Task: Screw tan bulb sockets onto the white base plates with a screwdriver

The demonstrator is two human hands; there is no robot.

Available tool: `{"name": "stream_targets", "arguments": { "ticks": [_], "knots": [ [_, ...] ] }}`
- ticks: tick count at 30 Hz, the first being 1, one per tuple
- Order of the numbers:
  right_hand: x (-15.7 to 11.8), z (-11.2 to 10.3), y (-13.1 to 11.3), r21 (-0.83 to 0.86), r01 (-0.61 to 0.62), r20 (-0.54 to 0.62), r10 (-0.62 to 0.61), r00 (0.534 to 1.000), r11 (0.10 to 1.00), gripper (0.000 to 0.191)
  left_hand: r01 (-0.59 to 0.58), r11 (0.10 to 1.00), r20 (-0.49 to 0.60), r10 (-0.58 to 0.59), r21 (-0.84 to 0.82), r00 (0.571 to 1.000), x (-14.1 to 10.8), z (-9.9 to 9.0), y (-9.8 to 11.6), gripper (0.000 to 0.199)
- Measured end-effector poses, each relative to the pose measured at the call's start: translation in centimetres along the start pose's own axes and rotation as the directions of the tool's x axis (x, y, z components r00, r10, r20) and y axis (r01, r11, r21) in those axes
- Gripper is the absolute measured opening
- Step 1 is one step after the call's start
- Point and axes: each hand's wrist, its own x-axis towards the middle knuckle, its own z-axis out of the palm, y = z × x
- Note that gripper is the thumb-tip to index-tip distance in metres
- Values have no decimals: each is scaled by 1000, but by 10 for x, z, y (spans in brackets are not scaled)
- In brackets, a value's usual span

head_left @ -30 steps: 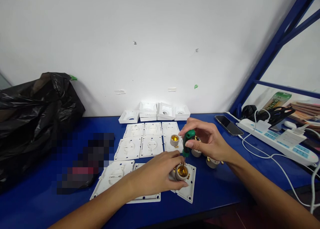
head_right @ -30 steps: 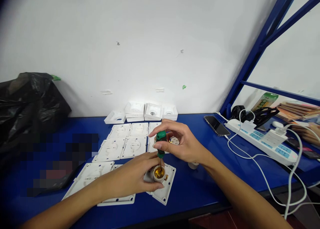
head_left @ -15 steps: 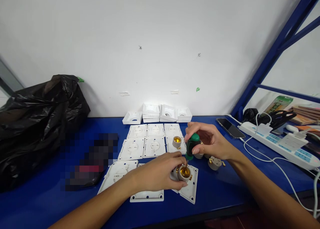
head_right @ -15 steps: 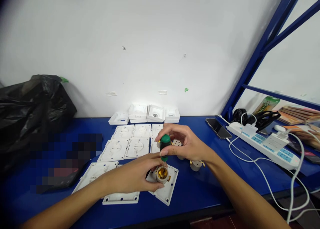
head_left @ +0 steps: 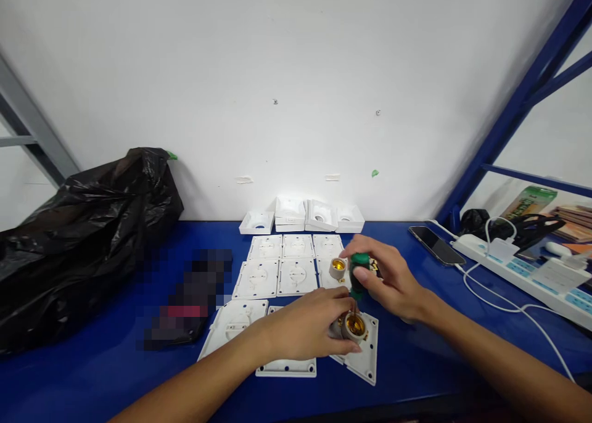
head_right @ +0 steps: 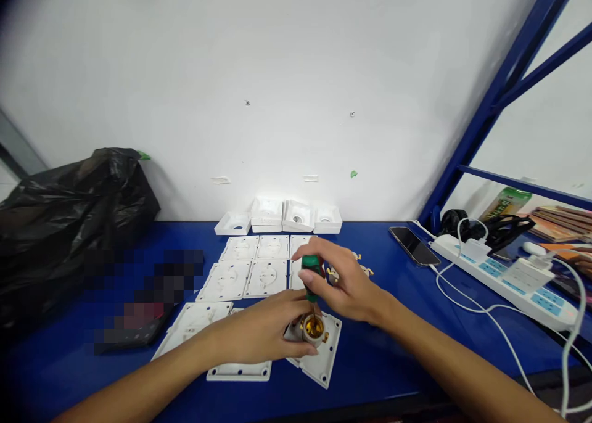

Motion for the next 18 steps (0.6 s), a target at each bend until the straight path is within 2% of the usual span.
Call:
{"name": "stream_targets", "arguments": {
  "ticks": [2,3,4,6,9,12,18],
  "knots": [
    [-14,7,8,-86,179,-92,-186,978,980,29,-18,1000,-10,18,7,1000,0,1,-1,34],
    [-20,10,12,-96,209,-145,-221,964,973,31,-17,1000,-10,17,16,1000,0,1,-1,36],
    [-25,11,15,-80,189,-200,-201,959,979,31,-14,1000,-7,14,27,1000,-1,1,0,37],
    [-32,12,19,-23,81,-257,-84,963,996,31,-8,999,-2,8,48,1000,-1,1,1,34],
    [-34,10,18,24,-44,-301,49,952,999,30,-10,998,-10,11,66,1000,-1,0,3,33],
    [-31,7,13,28,-29,-292,36,956,999,29,-10,997,-15,11,78,1000,0,0,4,32],
    [-23,5,7,-68,60,-289,-77,954,996,27,-20,995,-32,23,97,999,-1,2,3,30]
  ]
}}
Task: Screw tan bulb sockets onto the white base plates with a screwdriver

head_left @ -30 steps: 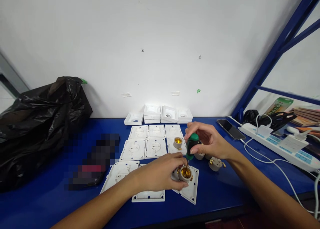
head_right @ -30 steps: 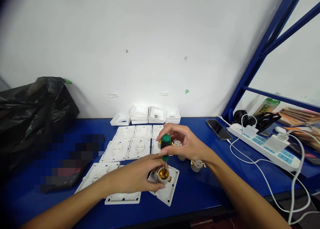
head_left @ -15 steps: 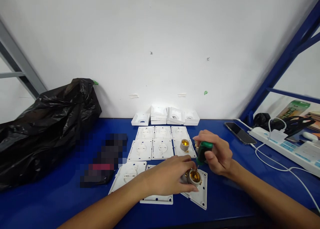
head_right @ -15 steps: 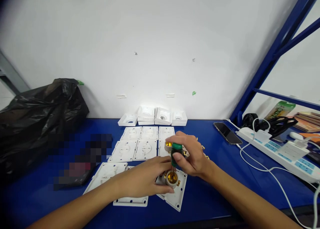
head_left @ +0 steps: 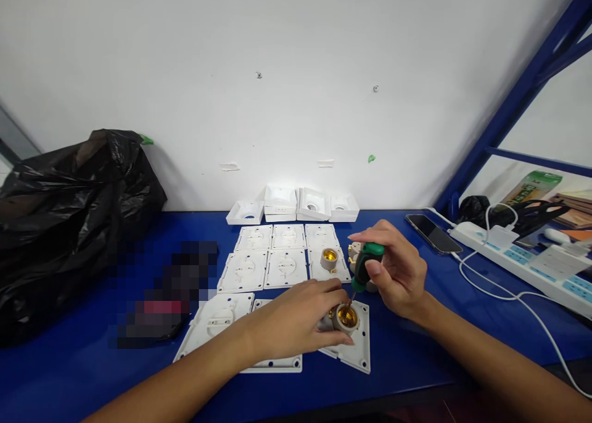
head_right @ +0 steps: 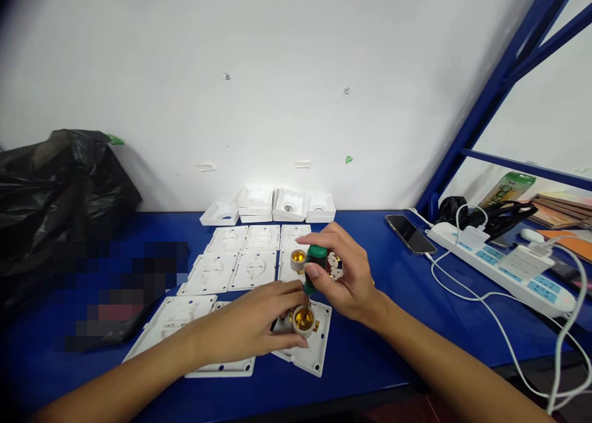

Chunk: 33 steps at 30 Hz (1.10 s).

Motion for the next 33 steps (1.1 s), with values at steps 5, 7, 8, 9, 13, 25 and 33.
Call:
{"name": "stream_targets", "arguments": {
  "ticks": [5,7,8,9,13,25,33],
  "knots": [
    [3,0,0,18,-67,10,67,998,998,27,-40,998,-7,40,51,999,-1,0,1,29],
    [3,0,-1,18,-86,21,85,996,996,28,-64,997,-1,64,48,998,0,0,1,29],
    [2,0,-1,17,-87,26,86,996,996,28,-73,997,-1,73,40,997,0,0,2,28],
    [2,0,-2,17,-83,28,83,996,996,28,-81,996,-4,81,30,997,0,0,2,27],
    [3,-1,-3,24,-92,29,92,995,995,26,-79,997,-6,79,16,997,1,0,2,25],
    [0,-3,-1,43,-74,62,71,996,996,31,-41,997,13,41,69,999,2,1,3,29],
    [0,-1,-1,6,-58,33,58,998,998,33,-39,996,-1,39,77,999,2,1,2,28]
  ]
}}
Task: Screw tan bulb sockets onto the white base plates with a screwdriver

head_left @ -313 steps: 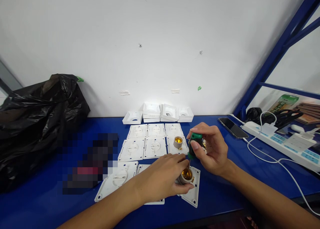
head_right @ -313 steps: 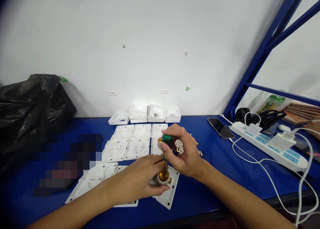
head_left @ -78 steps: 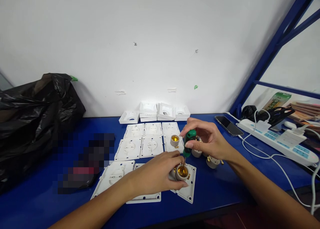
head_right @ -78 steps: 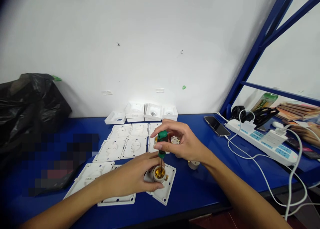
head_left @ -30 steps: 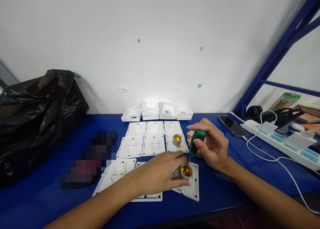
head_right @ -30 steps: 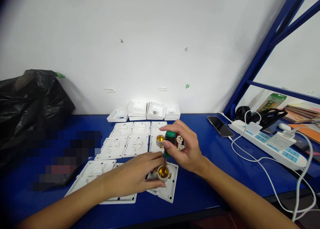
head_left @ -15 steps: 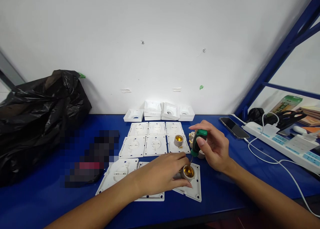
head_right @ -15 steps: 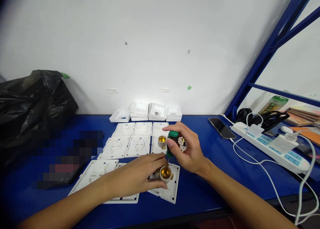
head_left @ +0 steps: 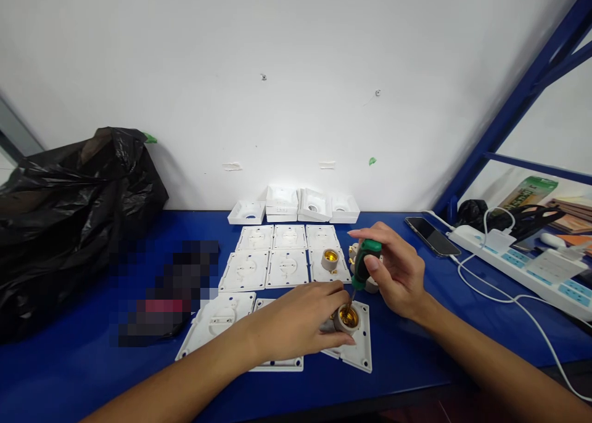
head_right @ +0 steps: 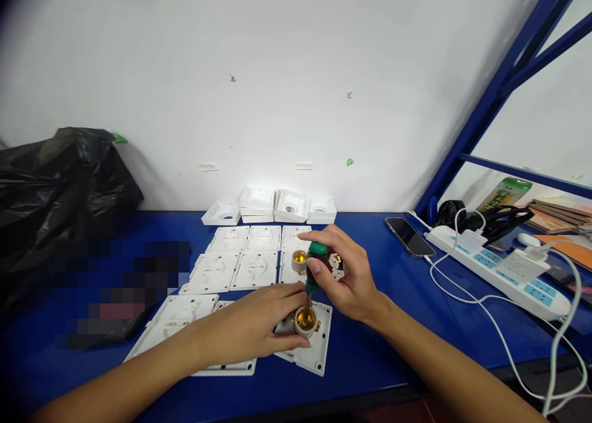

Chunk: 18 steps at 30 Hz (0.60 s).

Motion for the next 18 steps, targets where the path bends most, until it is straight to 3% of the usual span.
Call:
{"name": "stream_targets", "arguments": {
  "ticks": [18],
  "knots": [
    [5,-6,-1,-88,24,-46,-28,999,996,31,-16,1000,0,16,6,1000,0,-1,0,28]
  ]
}}
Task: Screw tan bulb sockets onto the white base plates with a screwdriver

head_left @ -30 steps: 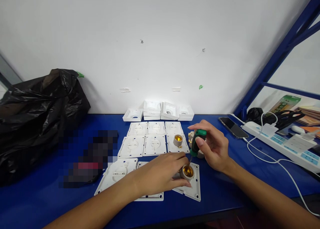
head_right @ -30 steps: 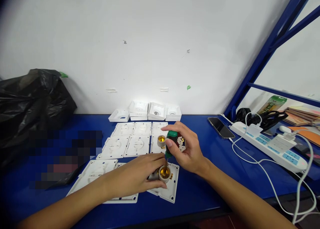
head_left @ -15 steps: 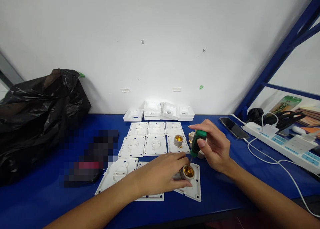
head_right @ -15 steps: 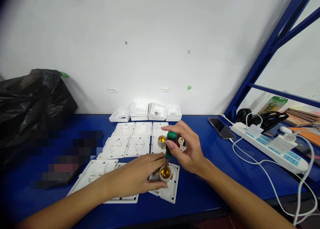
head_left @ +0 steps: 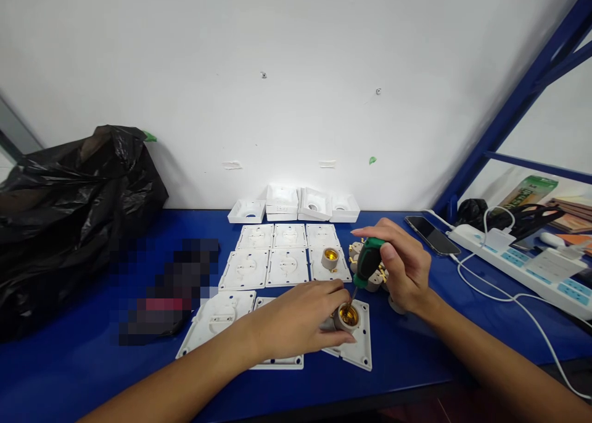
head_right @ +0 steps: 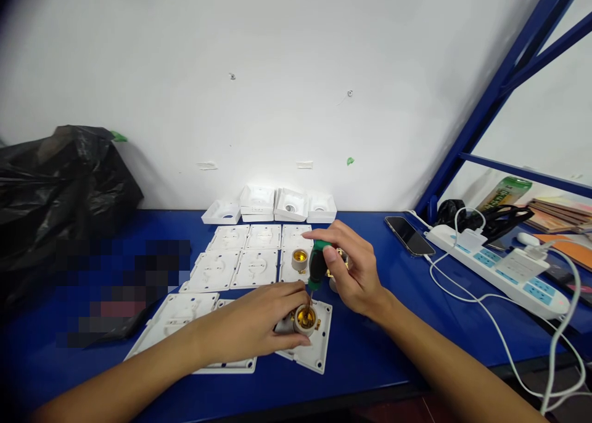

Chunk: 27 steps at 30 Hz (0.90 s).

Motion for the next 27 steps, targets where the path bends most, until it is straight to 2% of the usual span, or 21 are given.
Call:
{"name": "stream_targets", "arguments": {
  "ticks": [9,15,17,21,27],
  "knots": [
    [-1,1,-1,79,-1,4,1,1000,997,28,-1,1000,-5,1,-2,1000,0,0,0,29],
    [-2,1,-7,208,-118,126,93,988,971,37,19,1000,8,-19,-22,1000,1,-1,1,28],
    [-3,2,-6,205,-118,109,97,989,972,36,21,1000,4,-21,-18,1000,0,0,0,28],
    [-4,4,-5,149,-43,58,34,998,988,34,29,999,2,-29,-30,1000,0,2,-1,28],
    [-6,9,-9,125,-20,-9,21,1000,992,33,32,998,9,-31,-56,999,-1,1,-1,29]
  ]
}}
